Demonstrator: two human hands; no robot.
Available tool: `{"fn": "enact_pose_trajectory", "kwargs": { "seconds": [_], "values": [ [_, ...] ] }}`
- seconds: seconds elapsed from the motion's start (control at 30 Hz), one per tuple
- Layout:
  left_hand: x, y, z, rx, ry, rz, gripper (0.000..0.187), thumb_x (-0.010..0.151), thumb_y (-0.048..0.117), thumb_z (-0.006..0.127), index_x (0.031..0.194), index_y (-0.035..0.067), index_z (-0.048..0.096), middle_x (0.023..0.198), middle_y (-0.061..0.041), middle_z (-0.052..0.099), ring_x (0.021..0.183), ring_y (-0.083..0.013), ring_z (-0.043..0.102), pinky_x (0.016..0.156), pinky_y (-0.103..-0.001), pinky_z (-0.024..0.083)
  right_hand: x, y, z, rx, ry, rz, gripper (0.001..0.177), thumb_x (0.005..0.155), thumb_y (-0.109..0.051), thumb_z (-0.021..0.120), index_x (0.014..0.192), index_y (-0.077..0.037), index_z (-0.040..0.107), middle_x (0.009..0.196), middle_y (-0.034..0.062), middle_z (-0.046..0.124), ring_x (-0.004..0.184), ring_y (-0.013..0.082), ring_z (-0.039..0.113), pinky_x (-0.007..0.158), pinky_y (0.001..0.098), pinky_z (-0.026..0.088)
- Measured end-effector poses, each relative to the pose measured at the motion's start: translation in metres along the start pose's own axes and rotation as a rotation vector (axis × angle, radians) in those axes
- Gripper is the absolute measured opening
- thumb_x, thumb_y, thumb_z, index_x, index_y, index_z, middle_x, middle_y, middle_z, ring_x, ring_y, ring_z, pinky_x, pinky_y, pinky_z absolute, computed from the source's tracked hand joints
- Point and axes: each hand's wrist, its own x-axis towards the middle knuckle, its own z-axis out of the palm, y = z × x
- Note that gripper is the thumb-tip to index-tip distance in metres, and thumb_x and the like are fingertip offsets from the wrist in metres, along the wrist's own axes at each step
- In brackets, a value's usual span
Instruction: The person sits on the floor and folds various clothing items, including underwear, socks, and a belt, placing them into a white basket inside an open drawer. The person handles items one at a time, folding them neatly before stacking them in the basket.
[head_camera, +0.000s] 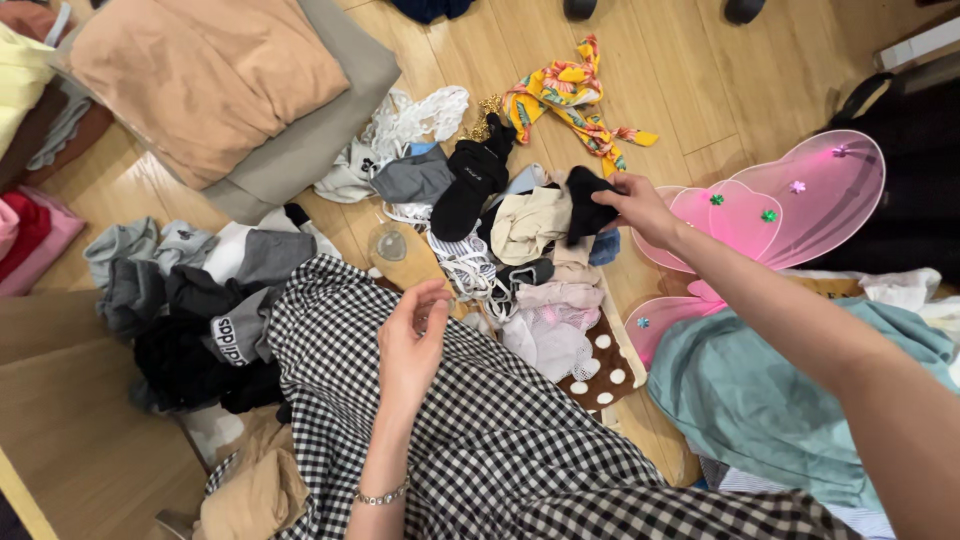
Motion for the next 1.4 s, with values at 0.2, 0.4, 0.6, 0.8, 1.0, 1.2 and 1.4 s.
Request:
{"fn": "enact_pose_trajectory", "kwargs": {
  "seconds": [0.2, 0.4, 0.6, 0.8, 1.0, 1.2, 1.4],
  "values": [
    [-0.005, -0.009, 0.010, -0.037, -0.022, 0.011, 0.029, 0.097, 0.012, 0.061, 0.124, 0.003, 0.067, 0.109, -0.008, 0.078, 0.097, -0.0140, 0.074, 0.086, -0.028, 0.058, 0.008, 0.006, 0.037, -0.436, 0.009, 0.047, 0.073, 0.077, -0.033, 0.085, 0.137, -0.008, 0.052, 0.104, 0.0123, 0.071, 0.084, 0.0192, 0.068, 0.066, 0.0324, 0.056],
    [-0.010, -0.016, 0.008, -0.083, -0.020, -0.011, 0.029, 0.097, 0.011, 0.061, 0.124, 0.002, 0.067, 0.108, -0.010, 0.078, 0.097, -0.0146, 0.074, 0.088, -0.028, 0.058, 0.063, 0.019, 0.043, -0.805, 0.112, -0.132, 0.059, 0.076, -0.034, 0.089, 0.123, -0.002, 0.072, 0.108, 0.0136, 0.074, 0.092, 0.0172, 0.067, 0.080, 0.0300, 0.051],
    [-0.002, 0.001, 0.008, -0.026, -0.015, 0.004, 0.031, 0.095, 0.014, 0.063, 0.125, 0.004, 0.068, 0.109, -0.010, 0.079, 0.098, -0.0158, 0.074, 0.085, -0.030, 0.059, 0.056, -0.021, 0.053, -0.397, -0.100, 0.041, 0.033, 0.086, -0.030, 0.080, 0.098, 0.000, 0.079, 0.076, 0.0021, 0.068, 0.067, 0.0133, 0.058, 0.062, 0.0320, 0.046],
    [0.018, 0.061, 0.018, -0.150, -0.006, 0.375, 0.071, 0.088, 0.022, 0.076, 0.147, 0.002, 0.042, 0.139, -0.018, 0.055, 0.117, -0.0211, 0.060, 0.082, -0.031, 0.057, -0.027, -0.108, 0.105, 0.099, -0.469, 0.062, 0.018, 0.093, -0.024, 0.075, 0.089, -0.007, 0.072, 0.079, -0.0020, 0.064, 0.071, 0.0080, 0.056, 0.068, 0.0250, 0.045],
    [0.021, 0.067, -0.007, -0.129, 0.079, 0.132, 0.032, 0.096, 0.020, 0.069, 0.122, 0.001, 0.069, 0.091, -0.009, 0.077, 0.075, -0.0135, 0.068, 0.065, -0.027, 0.052, -0.083, -0.179, 0.162, 0.160, -0.622, 0.061, 0.027, 0.099, -0.028, 0.065, 0.094, -0.003, 0.074, 0.080, 0.0045, 0.068, 0.074, 0.0127, 0.061, 0.071, 0.0273, 0.050],
    [0.009, 0.020, -0.041, -1.112, 0.047, 0.018, 0.018, 0.108, 0.011, 0.063, 0.105, -0.007, 0.065, 0.095, -0.007, 0.070, 0.081, -0.0133, 0.065, 0.069, -0.030, 0.053, -0.094, -0.195, 0.180, 0.478, -0.764, -0.031, 0.023, 0.099, -0.027, 0.065, 0.111, -0.008, 0.071, 0.113, 0.0032, 0.073, 0.106, 0.0157, 0.066, 0.096, 0.0400, 0.053],
    [-0.018, 0.052, -0.070, -1.424, -0.092, -0.040, 0.023, 0.098, 0.007, 0.059, 0.117, -0.005, 0.062, 0.110, -0.010, 0.071, 0.096, -0.0181, 0.072, 0.084, -0.033, 0.061, -0.119, -0.188, 0.234, 0.710, -0.919, 0.337, 0.057, 0.084, -0.043, 0.071, 0.126, -0.006, 0.064, 0.126, 0.0091, 0.070, 0.114, 0.0232, 0.065, 0.095, 0.0451, 0.050]
  ]
}}
